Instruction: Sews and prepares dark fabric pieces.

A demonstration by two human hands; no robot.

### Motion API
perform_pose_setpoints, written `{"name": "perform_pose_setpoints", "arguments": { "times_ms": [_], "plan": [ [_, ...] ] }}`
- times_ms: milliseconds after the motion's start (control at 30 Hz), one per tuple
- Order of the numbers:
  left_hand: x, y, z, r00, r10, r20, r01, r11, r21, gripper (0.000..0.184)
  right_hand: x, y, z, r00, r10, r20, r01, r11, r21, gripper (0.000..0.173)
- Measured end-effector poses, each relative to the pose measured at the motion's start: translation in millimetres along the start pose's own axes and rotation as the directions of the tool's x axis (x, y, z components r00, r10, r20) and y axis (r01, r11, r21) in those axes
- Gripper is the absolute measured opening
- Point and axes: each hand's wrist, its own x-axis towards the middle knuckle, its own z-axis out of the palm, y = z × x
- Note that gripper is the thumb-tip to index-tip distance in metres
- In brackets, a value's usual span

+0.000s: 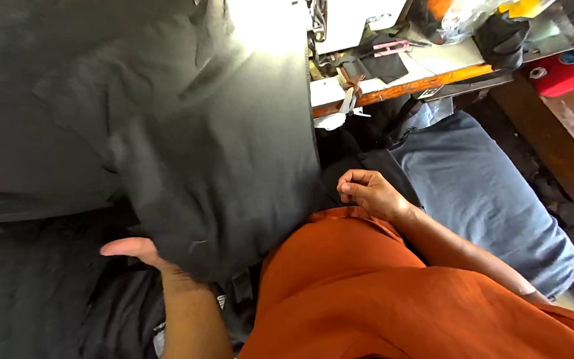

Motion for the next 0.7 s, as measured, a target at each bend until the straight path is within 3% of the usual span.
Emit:
{"name": "perform_pose_setpoints", "arguments": {
  "times_ms": [67,133,167,267,400,567,700],
  "plan": [
    [3,28,47,0.978,-0.202,0.051,0.205,0.977,-0.059,0.053,4,4,-4,0.998,0.027,-0.052,-0.034,0.991,-0.131,0.014],
    [13,57,93,0.915,-0.402,-0.047,0.403,0.915,0.021,0.055,18,12,-12,0.987,0.054,-0.151,-0.095,0.955,-0.282,0.016],
    [18,60,97,0.898,-0.439,-0.015,0.439,0.898,0.026,0.049,31,17,-17,0.973,0.067,-0.221,-0.135,0.941,-0.309,0.019],
    [26,56,90,0.892,-0.436,0.12,0.438,0.899,0.011,0.036,78,27,-26,0.956,0.101,-0.275,-0.171,0.954,-0.245,0.039],
    [22,55,84,0.896,-0.42,0.145,0.427,0.904,-0.024,0.036,118,34,3,0.999,0.047,0.015,-0.044,0.989,-0.144,0.049],
    [15,59,80,0.917,-0.39,0.081,0.394,0.918,-0.048,0.031,104,51,22,0.973,0.032,0.231,-0.026,0.999,-0.032,0.025],
    [14,58,69,0.928,-0.343,0.148,0.355,0.933,-0.064,0.026,41,46,7,0.992,0.048,0.118,-0.047,0.999,-0.01,0.02]
  ]
}}
